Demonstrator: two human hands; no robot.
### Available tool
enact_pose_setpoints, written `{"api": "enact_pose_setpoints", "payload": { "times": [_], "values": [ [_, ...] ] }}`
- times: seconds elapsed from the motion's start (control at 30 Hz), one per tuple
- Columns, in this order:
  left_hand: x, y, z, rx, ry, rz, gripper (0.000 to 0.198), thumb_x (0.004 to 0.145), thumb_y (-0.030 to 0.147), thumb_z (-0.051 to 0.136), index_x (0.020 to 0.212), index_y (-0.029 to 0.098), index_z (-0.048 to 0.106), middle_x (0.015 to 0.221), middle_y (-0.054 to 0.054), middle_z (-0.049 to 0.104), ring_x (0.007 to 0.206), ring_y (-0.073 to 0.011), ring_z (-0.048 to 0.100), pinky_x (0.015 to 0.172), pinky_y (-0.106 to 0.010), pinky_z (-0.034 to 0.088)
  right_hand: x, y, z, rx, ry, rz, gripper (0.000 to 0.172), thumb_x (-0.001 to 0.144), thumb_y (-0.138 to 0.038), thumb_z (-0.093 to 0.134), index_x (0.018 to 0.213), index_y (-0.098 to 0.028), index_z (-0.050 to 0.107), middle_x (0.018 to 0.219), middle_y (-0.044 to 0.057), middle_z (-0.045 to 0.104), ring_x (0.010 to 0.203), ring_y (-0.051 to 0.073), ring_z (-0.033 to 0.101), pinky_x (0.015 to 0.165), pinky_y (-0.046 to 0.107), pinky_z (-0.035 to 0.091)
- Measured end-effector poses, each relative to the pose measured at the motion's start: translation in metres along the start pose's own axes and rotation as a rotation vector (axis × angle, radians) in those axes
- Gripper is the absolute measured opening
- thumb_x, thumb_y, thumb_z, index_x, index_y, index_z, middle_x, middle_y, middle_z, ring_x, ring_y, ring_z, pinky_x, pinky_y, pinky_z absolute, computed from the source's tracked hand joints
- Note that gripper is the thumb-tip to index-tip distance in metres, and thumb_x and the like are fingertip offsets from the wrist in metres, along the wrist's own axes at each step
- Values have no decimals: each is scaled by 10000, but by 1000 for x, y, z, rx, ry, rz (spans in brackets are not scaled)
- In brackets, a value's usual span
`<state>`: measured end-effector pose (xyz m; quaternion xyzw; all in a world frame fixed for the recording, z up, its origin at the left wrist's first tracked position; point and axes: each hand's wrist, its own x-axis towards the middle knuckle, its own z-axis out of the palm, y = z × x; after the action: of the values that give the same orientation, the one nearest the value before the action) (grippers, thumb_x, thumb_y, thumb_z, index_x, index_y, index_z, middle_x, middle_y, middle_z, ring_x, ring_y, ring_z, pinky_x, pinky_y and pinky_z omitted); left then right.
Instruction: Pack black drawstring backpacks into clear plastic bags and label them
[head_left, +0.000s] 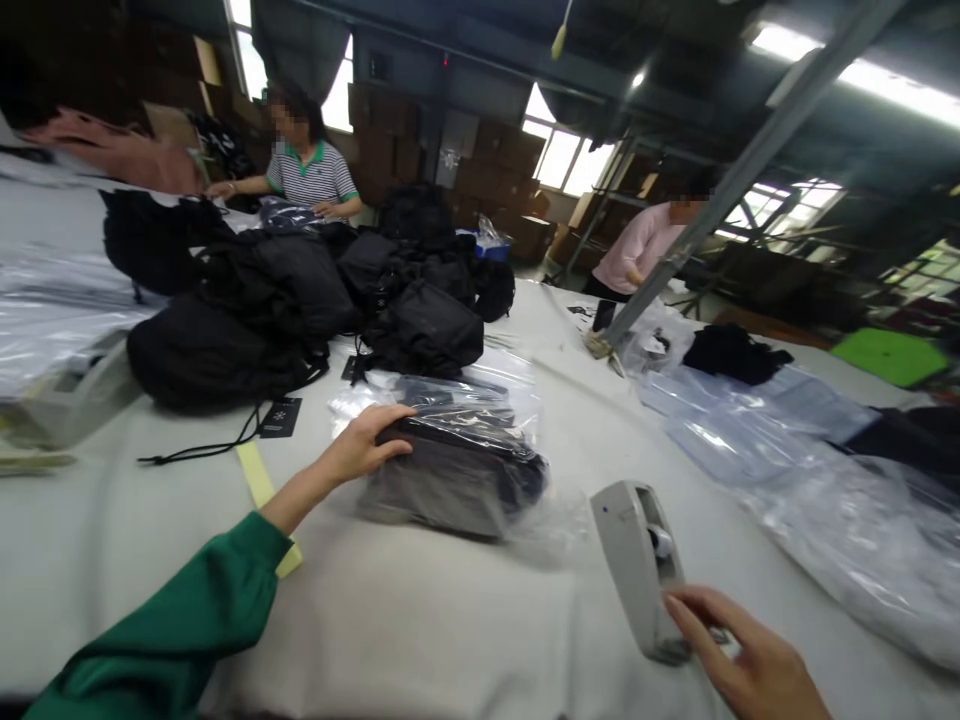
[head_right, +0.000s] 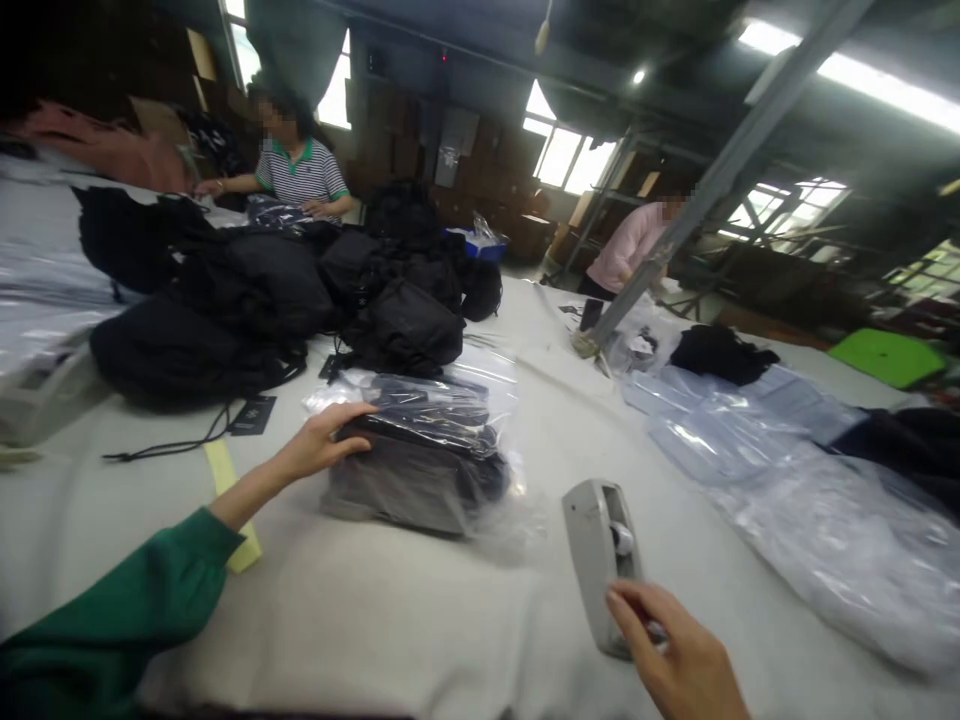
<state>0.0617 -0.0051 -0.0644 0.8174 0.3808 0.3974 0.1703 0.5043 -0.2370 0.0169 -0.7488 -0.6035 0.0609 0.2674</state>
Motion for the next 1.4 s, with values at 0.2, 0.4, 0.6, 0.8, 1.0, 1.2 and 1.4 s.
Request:
{"api": "enact_pose_setpoints", "payload": {
  "times": [0.2,0.4,0.6,0.8,1.0,1.2,1.4],
  "values": [
    [-2,3,-4,-75,-8,44,427,897,323,607,1315,261,551,1289,-76,625,1160,-243,571,1012,-427,456,103,-201,44,-115,-439,-1037,196,956,-253,512,874,-204,684,761,37,646,720,173,579,721,318,402],
    [1,-2,-5,-122,0,59,392,896,264,599,1286,237,572,1252,-82,649,1120,-239,588,986,-407,457,148,-279,122,-568,-582,-1316,143,911,-251,593,837,-202,705,792,39,672,810,206,545,695,341,278],
    [3,2,-10,-168,-23,69,342,907,237,554,1248,226,580,1213,-69,664,1092,-226,596,979,-377,434,155,-288,157,-762,-540,-1330,155,828,-138,558,733,-134,681,734,90,661,800,239,530,698,373,265],
    [5,5,1,-165,39,-20,389,795,258,703,1163,198,592,1194,-85,662,1060,-261,586,953,-407,428,153,-293,158,-813,-541,-1315,192,882,-175,529,773,-144,685,766,98,672,788,238,538,705,376,286],
    [7,5,2,-182,10,-86,426,757,224,704,1167,225,586,1154,-47,672,1008,-260,584,898,-398,450,166,-292,153,-750,-597,-1302,230,930,-251,551,754,-160,670,770,73,681,765,218,561,720,355,317],
    [10,7,-4,-181,-45,-121,440,704,223,716,1127,226,598,1070,-49,681,966,-274,595,840,-396,464,187,-301,147,-677,-581,-1192,412,832,-317,717,1177,-145,571,735,42,680,675,206,609,619,288,370],
    [8,8,-8,-238,-79,-124,449,720,216,720,1149,245,593,1143,-37,672,1013,-270,576,903,-409,450,219,-299,139,-707,-484,-1073,119,913,-244,622,960,-144,665,786,73,700,729,198,656,664,268,432]
  ]
}}
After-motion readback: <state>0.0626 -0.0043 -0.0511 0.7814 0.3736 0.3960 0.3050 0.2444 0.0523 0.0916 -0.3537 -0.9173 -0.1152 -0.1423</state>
